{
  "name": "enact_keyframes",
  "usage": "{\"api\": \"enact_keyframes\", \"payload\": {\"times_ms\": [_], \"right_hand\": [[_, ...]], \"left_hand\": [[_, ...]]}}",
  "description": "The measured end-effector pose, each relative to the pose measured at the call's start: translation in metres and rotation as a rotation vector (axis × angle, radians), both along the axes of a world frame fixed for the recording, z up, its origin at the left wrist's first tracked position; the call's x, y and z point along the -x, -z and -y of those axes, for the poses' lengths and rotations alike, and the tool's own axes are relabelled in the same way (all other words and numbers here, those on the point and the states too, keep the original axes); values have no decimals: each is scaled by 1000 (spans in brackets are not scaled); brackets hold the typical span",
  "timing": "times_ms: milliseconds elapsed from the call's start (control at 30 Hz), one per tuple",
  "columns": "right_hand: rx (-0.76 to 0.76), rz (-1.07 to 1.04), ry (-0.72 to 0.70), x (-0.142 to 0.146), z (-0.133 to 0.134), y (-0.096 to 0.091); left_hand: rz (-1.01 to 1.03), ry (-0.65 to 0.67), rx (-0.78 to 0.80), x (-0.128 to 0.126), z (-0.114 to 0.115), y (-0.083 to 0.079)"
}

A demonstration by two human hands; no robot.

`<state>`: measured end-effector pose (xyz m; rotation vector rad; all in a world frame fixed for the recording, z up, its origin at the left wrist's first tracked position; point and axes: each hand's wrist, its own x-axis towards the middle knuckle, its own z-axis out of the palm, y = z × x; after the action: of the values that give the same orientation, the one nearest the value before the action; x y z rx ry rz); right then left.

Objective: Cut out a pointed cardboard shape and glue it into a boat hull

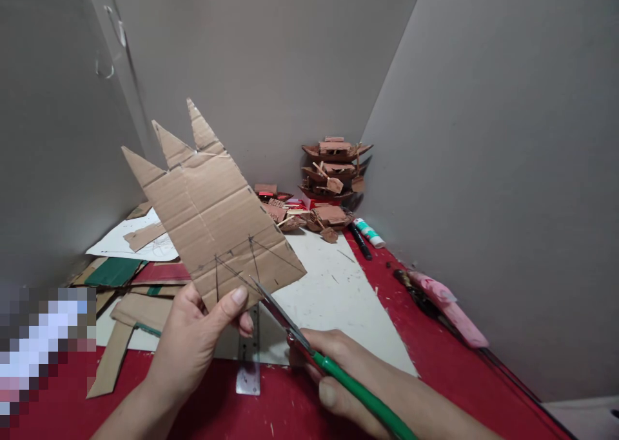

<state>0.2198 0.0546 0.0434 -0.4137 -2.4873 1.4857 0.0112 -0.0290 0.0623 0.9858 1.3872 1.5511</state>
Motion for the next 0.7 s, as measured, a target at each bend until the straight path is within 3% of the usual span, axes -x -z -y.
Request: {"api": "enact_keyframes", "payload": {"times_ms": [700], "right_hand": [[-48,32,7,-1,-1,0]], "left_hand": [[-2,20,4,-4,-2,1]]}}
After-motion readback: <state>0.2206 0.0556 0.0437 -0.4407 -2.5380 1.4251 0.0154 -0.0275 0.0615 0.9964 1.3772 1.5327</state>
